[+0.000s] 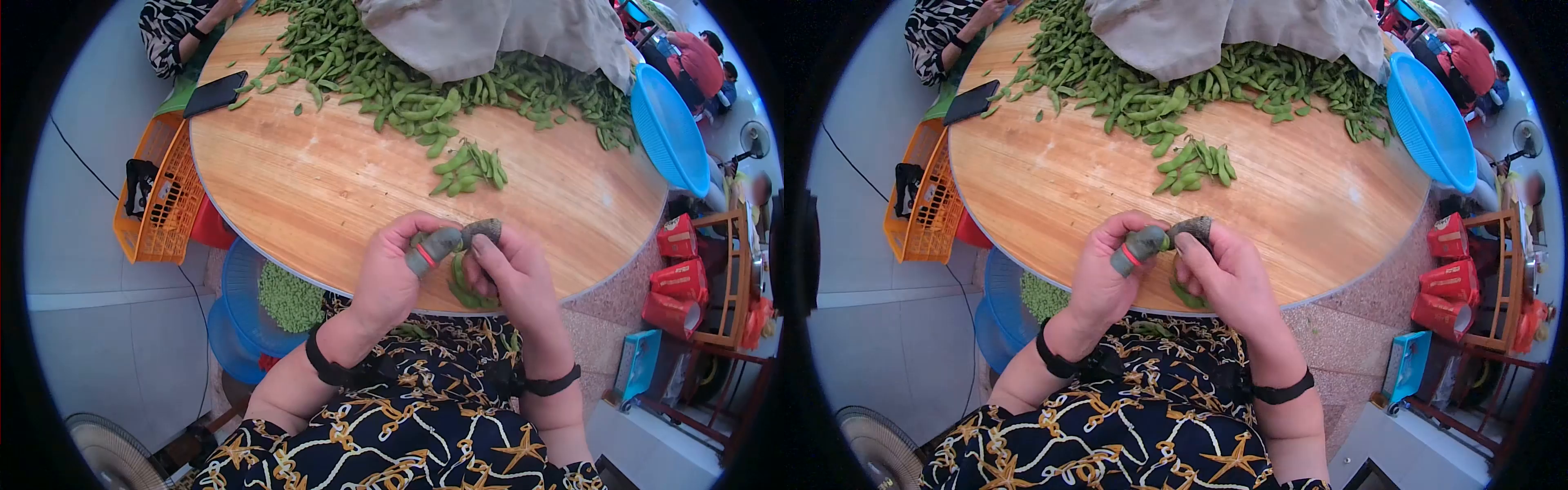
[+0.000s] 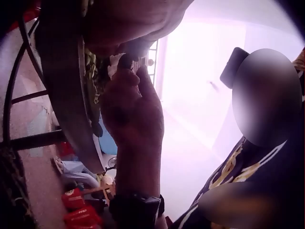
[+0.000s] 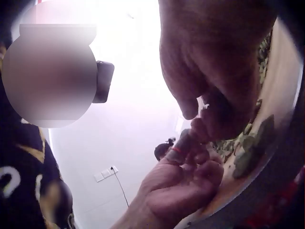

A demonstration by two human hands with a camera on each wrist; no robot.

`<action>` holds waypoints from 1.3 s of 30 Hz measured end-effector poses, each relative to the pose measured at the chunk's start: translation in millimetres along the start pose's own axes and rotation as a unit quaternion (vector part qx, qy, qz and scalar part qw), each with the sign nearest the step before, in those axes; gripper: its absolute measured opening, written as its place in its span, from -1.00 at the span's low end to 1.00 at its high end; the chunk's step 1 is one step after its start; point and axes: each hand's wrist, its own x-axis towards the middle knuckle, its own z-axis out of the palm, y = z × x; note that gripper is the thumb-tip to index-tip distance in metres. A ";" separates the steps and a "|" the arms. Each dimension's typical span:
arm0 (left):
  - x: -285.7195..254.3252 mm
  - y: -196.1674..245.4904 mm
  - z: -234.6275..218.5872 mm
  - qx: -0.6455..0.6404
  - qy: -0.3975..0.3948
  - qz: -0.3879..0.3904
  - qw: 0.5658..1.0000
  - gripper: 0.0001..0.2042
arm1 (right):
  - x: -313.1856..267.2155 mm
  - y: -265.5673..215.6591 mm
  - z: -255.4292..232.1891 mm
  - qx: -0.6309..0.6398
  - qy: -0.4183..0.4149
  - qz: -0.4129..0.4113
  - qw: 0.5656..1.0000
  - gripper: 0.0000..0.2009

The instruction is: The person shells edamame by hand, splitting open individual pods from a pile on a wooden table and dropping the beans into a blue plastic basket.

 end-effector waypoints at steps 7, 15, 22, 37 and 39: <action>-2.0 -2.5 -1.9 -0.038 0.032 0.004 0.999 -0.87 | -8.4 3.4 1.8 0.069 -0.067 0.019 0.995 -0.79; -2.2 -2.2 1.1 0.052 -0.008 0.052 0.997 -0.89 | -5.9 4.3 8.4 0.008 -0.030 -0.001 1.000 -0.80; -0.3 2.2 -6.8 0.122 -0.033 0.046 0.991 -0.93 | -5.1 -10.7 -14.3 -0.090 -0.028 0.003 0.996 -0.83; -0.3 9.6 3.5 0.365 -0.130 -0.039 0.921 -0.86 | 37.3 8.9 -27.0 -0.502 0.277 -0.201 0.794 -0.81; 2.7 4.5 0.6 0.346 -0.102 -0.008 0.932 -0.87 | 39.7 0.9 -21.6 -0.536 0.293 -0.186 0.770 -0.81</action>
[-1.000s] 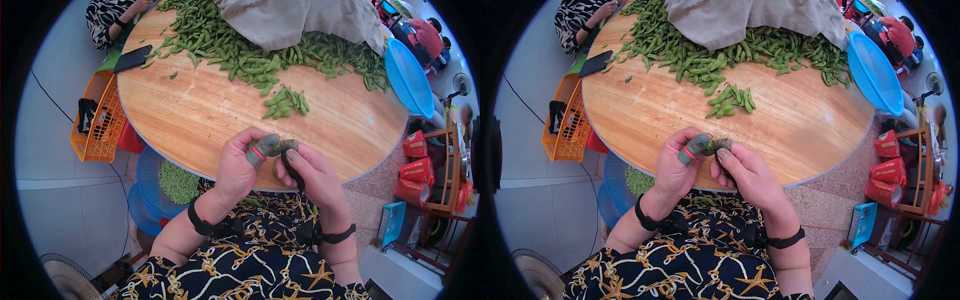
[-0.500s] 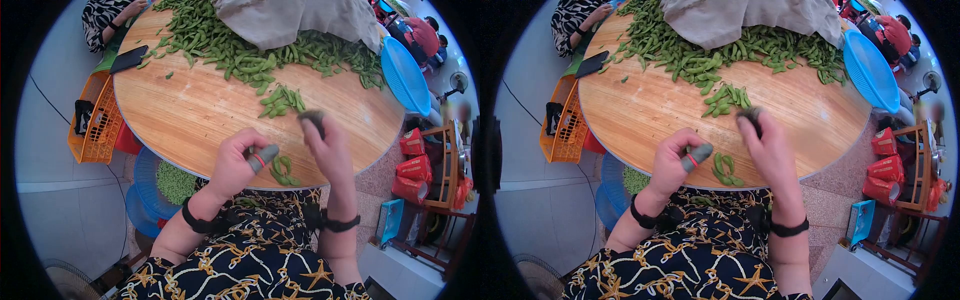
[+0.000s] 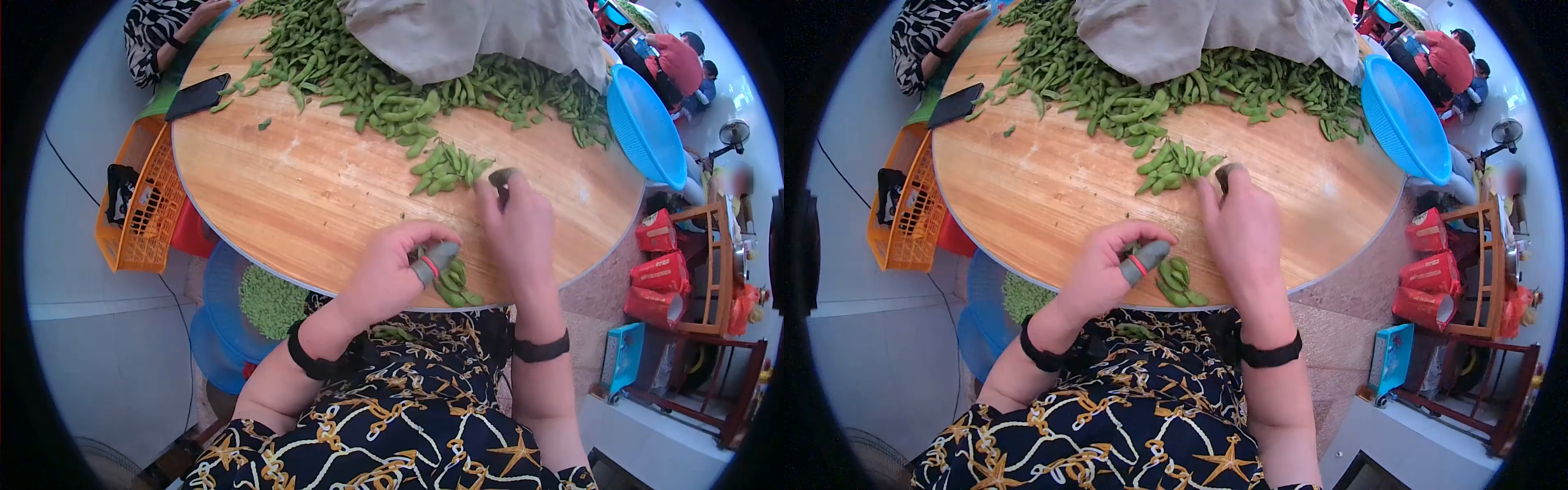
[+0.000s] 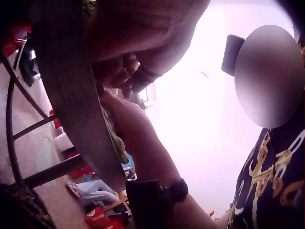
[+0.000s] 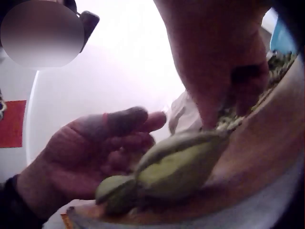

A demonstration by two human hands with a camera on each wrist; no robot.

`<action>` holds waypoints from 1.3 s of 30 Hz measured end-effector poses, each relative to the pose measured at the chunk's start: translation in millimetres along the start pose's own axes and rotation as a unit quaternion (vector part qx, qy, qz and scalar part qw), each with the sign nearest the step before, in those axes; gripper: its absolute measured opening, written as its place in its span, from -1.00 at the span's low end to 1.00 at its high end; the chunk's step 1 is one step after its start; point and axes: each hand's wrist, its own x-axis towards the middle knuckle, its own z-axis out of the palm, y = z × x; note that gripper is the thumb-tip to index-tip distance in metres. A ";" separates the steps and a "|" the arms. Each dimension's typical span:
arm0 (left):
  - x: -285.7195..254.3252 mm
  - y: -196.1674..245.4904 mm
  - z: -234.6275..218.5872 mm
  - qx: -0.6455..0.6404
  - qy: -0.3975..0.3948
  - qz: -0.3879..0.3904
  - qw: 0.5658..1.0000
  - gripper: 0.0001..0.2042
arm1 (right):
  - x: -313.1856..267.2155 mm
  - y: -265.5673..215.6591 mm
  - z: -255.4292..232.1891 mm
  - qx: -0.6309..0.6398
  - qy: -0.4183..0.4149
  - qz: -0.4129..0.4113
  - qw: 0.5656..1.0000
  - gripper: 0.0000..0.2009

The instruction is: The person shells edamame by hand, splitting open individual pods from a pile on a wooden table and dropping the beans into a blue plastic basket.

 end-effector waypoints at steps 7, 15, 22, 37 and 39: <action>1.0 7.4 2.3 0.140 -0.098 0.062 0.983 -0.85 | 4.9 4.8 9.1 -0.064 -0.030 -0.036 0.997 -0.78; 10.1 3.9 2.0 -0.310 0.056 -0.048 0.948 -0.85 | -32.5 -14.9 -24.2 0.351 -0.181 0.072 0.916 -0.86; 10.5 -2.2 2.2 -0.322 0.109 -0.018 0.940 -0.89 | -41.3 -12.4 -27.5 0.567 -0.346 0.164 0.729 -0.83; 11.9 -3.4 -0.3 -0.153 0.032 0.004 0.988 -0.84 | -41.6 -15.5 -15.4 0.375 -0.240 0.092 0.891 -0.89; 10.8 6.4 0.0 -0.106 0.058 -0.002 0.993 -0.85 | -39.8 -13.2 -12.3 0.392 -0.225 0.097 0.887 -0.89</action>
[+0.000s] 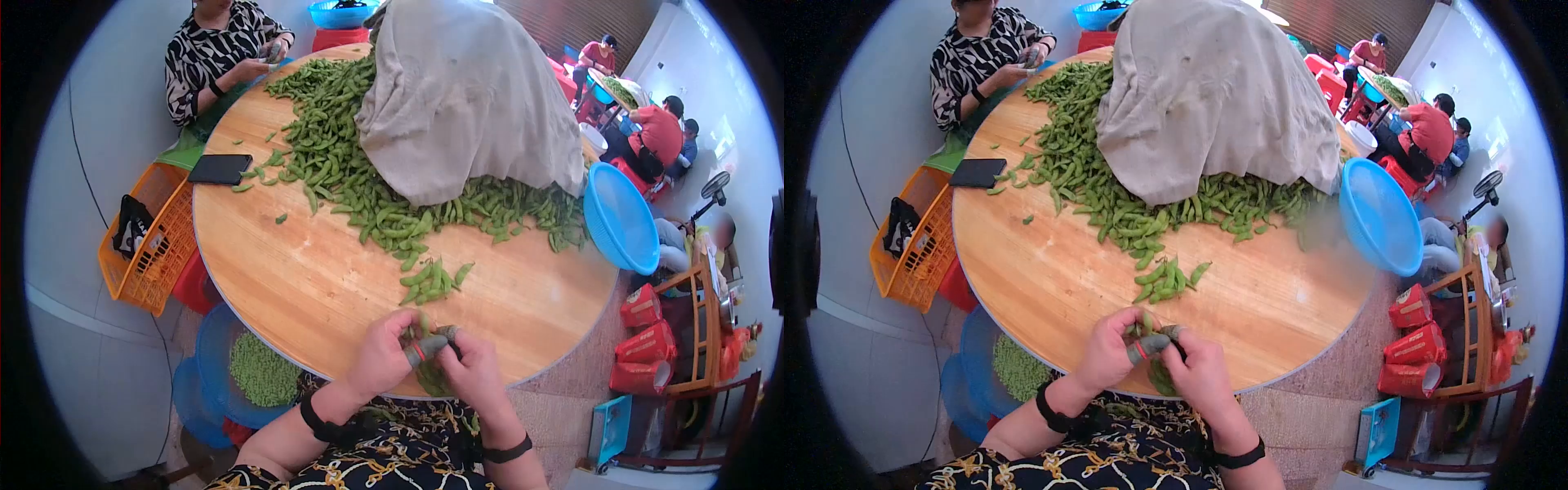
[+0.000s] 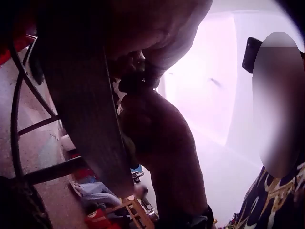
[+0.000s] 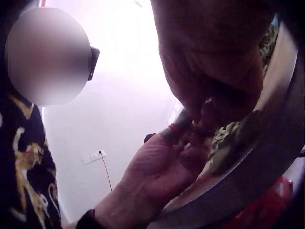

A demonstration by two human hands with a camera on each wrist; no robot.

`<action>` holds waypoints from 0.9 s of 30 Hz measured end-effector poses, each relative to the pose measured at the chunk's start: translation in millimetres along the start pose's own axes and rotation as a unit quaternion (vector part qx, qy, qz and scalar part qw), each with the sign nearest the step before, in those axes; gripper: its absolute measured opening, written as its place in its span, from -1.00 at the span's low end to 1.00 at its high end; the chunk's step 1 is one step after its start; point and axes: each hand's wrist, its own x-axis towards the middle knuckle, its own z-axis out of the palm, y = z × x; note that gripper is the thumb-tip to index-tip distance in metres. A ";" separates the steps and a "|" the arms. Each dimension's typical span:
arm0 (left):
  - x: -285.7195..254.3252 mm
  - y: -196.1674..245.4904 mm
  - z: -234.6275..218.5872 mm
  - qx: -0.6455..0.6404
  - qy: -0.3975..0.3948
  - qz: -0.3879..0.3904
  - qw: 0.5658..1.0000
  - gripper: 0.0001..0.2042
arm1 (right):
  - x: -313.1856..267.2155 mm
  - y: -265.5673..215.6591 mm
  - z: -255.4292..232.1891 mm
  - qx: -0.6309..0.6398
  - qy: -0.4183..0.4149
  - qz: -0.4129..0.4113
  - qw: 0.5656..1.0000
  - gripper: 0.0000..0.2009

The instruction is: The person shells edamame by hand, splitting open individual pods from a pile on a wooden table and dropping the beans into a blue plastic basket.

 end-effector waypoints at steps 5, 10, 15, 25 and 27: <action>2.7 -4.7 -2.8 0.001 0.025 0.058 0.998 -0.82 | 3.2 0.3 -10.4 0.203 -0.056 0.162 0.964 -0.81; 3.3 0.6 -7.0 -0.265 -0.055 -0.044 0.962 -0.75 | 2.3 1.3 -14.1 0.199 -0.112 0.139 0.964 -0.79; 4.1 -1.2 0.1 -0.112 -0.042 -0.007 0.993 -0.68 | 11.8 -0.1 -30.2 0.117 0.032 0.055 0.991 -0.82; 0.9 -7.1 -10.0 -0.261 -0.077 -0.073 0.960 -0.65 | 9.1 0.0 7.0 -0.004 0.078 -0.077 0.994 -0.87; 1.8 -6.4 -11.8 -0.295 -0.083 -0.076 0.949 -0.65 | 9.8 3.7 6.2 0.082 0.086 -0.078 0.990 -0.85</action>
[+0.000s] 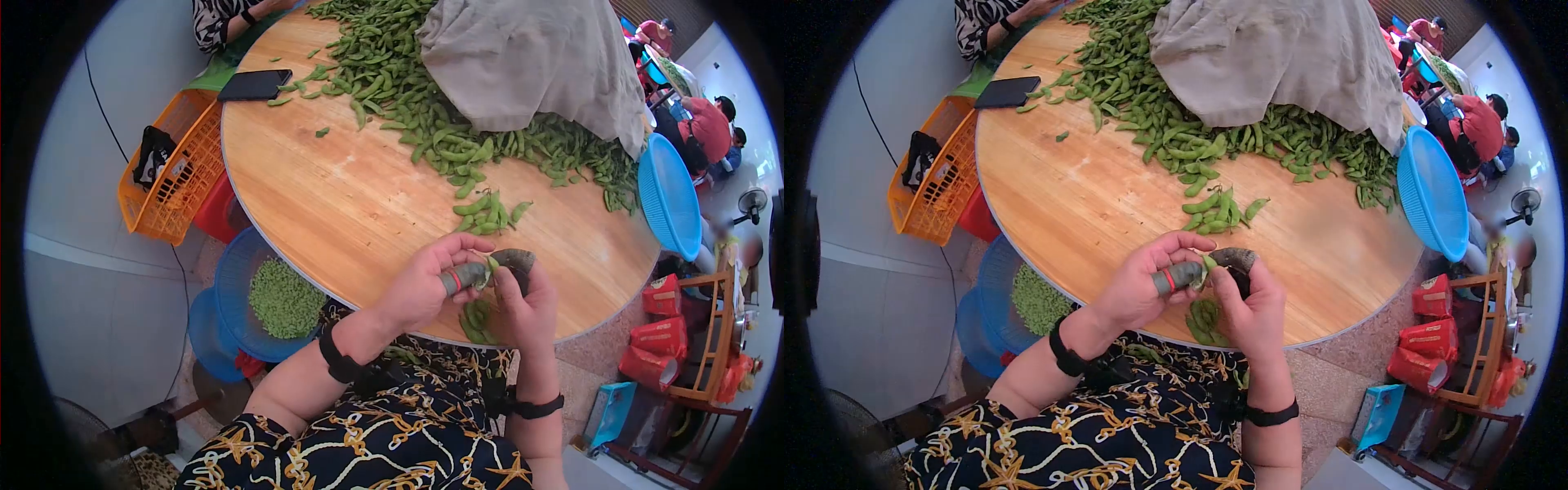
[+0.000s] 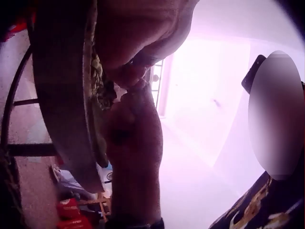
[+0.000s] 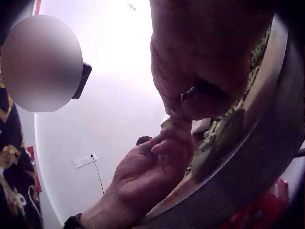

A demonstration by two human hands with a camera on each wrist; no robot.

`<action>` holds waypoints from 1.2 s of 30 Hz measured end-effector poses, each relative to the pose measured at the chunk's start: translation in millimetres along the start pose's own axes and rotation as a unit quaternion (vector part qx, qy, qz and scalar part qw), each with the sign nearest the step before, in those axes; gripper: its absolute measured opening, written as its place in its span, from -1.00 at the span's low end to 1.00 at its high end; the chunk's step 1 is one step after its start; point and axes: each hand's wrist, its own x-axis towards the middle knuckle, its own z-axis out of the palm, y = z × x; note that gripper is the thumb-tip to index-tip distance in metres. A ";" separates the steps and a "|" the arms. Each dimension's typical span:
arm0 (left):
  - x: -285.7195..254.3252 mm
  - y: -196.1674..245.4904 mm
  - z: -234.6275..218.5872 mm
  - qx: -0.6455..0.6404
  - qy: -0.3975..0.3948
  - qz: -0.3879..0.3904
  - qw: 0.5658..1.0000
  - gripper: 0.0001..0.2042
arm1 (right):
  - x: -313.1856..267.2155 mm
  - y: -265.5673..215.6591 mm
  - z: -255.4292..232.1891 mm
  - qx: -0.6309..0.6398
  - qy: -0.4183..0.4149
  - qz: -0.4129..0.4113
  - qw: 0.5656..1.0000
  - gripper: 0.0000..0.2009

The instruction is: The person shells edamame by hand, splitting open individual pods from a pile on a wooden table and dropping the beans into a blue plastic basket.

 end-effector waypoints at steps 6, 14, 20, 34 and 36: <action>3.5 -5.4 4.4 0.046 0.052 0.044 0.997 -0.76 | -2.9 -7.3 0.3 -0.061 0.014 0.002 0.998 -0.87; 2.7 -8.8 -2.1 0.035 0.052 0.102 0.993 -0.92 | -10.9 -22.9 -8.1 0.039 -0.120 0.192 0.973 -0.84; 1.5 -9.0 2.3 0.098 0.081 0.096 0.987 -0.91 | -12.1 -18.0 -14.4 0.107 -0.189 0.201 0.955 -0.79; -16.2 7.7 -3.5 -0.090 0.079 0.096 0.988 -0.82 | 28.3 -40.1 -4.9 -0.041 -0.301 0.138 0.943 -0.80; -24.5 14.4 -17.3 -0.083 0.108 0.126 0.983 -0.82 | 67.3 -46.1 17.7 -0.171 -0.299 -0.025 0.938 -0.78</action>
